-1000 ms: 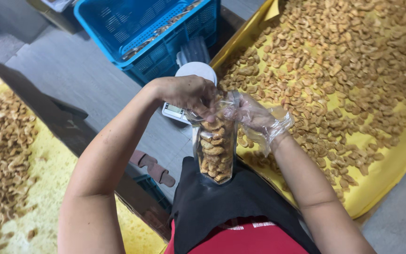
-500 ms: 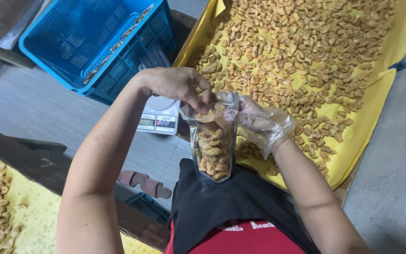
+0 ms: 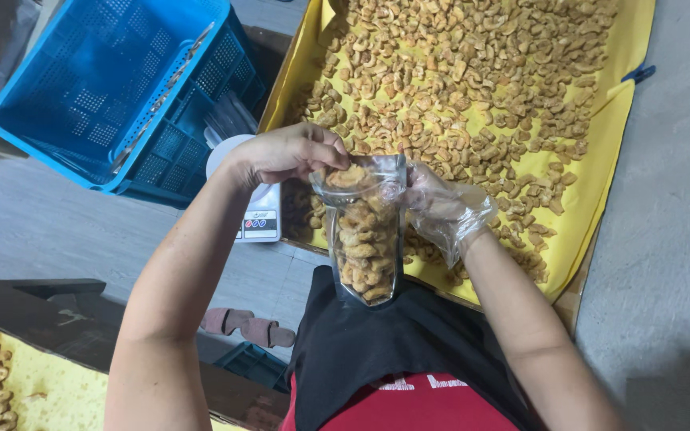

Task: The person scoops dried fruit from a yellow tray into clear plastic bags, weighs each bag on a digital scale, and places the filled bags into a blue basket. The process is repeated multiple times with consistent hand movements and tool use.

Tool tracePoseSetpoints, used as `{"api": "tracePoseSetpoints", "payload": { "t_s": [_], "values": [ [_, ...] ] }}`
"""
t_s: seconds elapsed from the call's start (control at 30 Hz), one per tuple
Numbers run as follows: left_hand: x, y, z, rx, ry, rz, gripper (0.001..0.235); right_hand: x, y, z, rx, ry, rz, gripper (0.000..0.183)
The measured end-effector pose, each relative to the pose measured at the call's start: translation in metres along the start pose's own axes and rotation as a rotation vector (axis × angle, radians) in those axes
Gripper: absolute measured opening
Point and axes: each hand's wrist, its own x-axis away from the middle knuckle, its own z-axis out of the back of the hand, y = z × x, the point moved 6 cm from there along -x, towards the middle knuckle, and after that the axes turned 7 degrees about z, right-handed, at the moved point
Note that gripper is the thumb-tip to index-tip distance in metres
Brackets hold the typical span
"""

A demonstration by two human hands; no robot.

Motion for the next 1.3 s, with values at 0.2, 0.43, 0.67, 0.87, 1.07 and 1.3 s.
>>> {"api": "tracePoseSetpoints", "payload": {
  "t_s": [0.2, 0.43, 0.67, 0.87, 1.07, 1.3],
  "values": [
    [-0.019, -0.011, -0.014, 0.134, -0.088, -0.145, 0.006, 0.003, 0.014, 0.022, 0.035, 0.011, 0.025, 0.073],
    [-0.009, -0.001, -0.009, 0.059, 0.080, -0.205, 0.007, 0.004, 0.030, 0.036, -0.092, 0.049, -0.038, 0.072],
    [0.014, 0.016, 0.018, 0.155, 0.172, -0.227, 0.006, 0.005, 0.016, 0.021, -0.086, 0.032, -0.026, 0.074],
    [0.031, 0.030, 0.034, -0.834, 0.596, -0.032, 0.043, 0.001, 0.014, 0.025, -0.019, 0.019, 0.003, 0.082],
    [0.020, 0.030, -0.036, -1.051, 0.278, -0.431, 0.064, 0.000, 0.014, 0.031, 0.017, -0.014, -0.054, 0.084],
    [0.017, 0.016, -0.039, -0.823, 0.145, -0.254, 0.060, 0.001, 0.013, 0.031, 0.040, -0.001, 0.004, 0.080]
  ]
}}
